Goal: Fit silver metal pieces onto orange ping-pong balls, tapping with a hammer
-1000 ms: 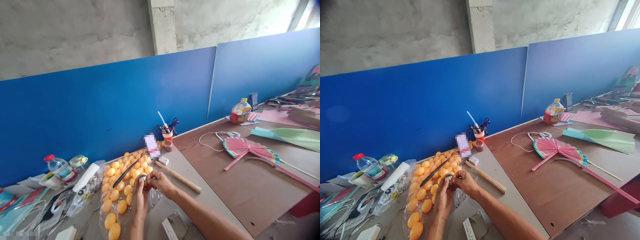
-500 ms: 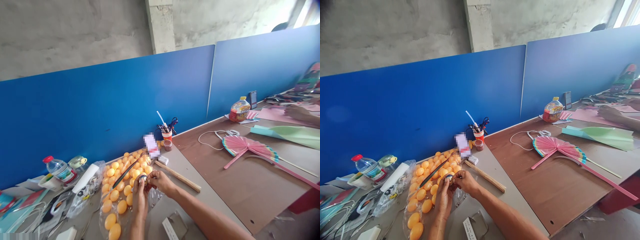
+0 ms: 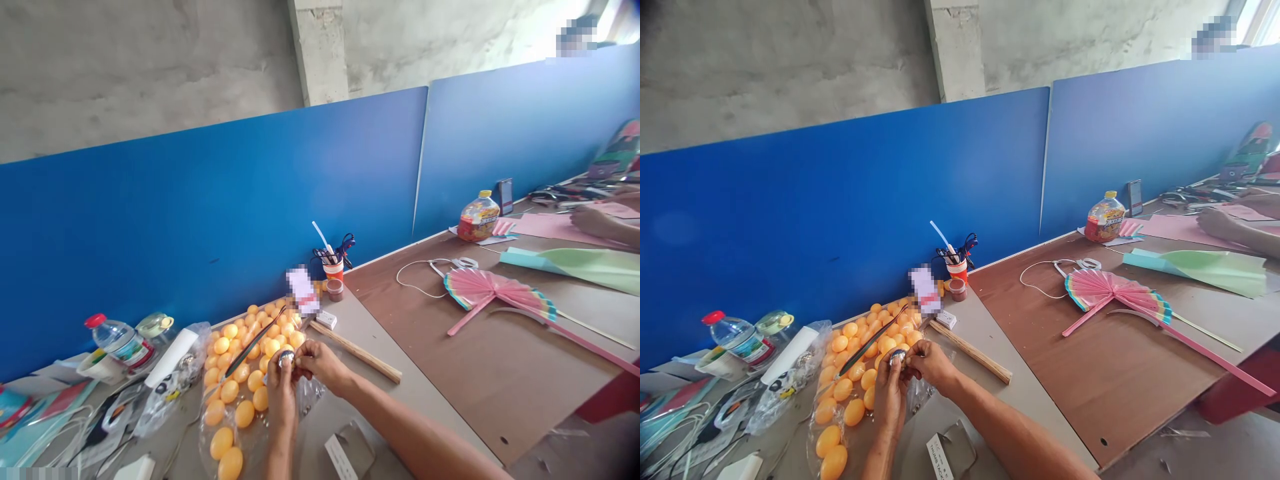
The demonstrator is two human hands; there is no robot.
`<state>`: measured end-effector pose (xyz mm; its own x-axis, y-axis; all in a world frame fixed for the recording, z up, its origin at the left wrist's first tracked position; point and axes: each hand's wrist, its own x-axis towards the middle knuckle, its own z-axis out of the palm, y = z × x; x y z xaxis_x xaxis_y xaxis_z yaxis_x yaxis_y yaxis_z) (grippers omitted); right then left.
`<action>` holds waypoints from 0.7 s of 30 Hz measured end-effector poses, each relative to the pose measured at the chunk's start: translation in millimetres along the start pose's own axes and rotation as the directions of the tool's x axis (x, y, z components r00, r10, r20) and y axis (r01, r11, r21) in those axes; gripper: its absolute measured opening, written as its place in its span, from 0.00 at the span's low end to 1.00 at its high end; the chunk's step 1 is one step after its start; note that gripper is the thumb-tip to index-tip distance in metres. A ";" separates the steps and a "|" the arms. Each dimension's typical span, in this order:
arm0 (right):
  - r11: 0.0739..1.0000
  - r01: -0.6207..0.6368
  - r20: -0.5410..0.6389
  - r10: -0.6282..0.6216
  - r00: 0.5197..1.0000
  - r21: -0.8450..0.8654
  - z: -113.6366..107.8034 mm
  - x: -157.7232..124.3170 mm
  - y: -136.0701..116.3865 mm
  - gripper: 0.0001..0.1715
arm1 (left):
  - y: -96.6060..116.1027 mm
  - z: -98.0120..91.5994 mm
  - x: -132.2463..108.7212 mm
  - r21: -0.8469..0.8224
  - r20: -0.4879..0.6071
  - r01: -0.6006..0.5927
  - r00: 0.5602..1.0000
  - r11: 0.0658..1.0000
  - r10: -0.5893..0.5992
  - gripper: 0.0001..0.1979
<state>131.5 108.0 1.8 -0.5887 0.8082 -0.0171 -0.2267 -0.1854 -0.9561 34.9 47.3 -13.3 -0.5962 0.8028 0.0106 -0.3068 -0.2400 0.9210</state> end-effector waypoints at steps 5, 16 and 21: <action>1.000 -0.002 -0.017 0.002 1.000 -0.011 0.8 2.8 5.6 0.07 | -2.2 -1.2 0.1 0.050 0.002 0.011 1.000 0.999 -0.011 0.26; 0.999 -0.014 -0.048 0.012 0.999 -0.042 0.8 5.9 12.8 0.12 | -7.6 -3.3 0.3 0.023 -0.020 0.006 1.000 1.000 -0.005 0.19; 0.998 -0.041 -0.001 0.041 0.999 0.038 -9.4 7.2 1.5 0.10 | 0.2 4.9 -0.2 -0.121 0.029 0.060 0.998 0.991 -0.056 0.22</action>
<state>134.3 118.9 -2.5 -0.5965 0.8006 -0.0567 -0.2314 -0.2392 -0.9430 38.6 49.8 -11.2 -0.5559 0.8307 -0.0300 -0.4292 -0.2559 0.8662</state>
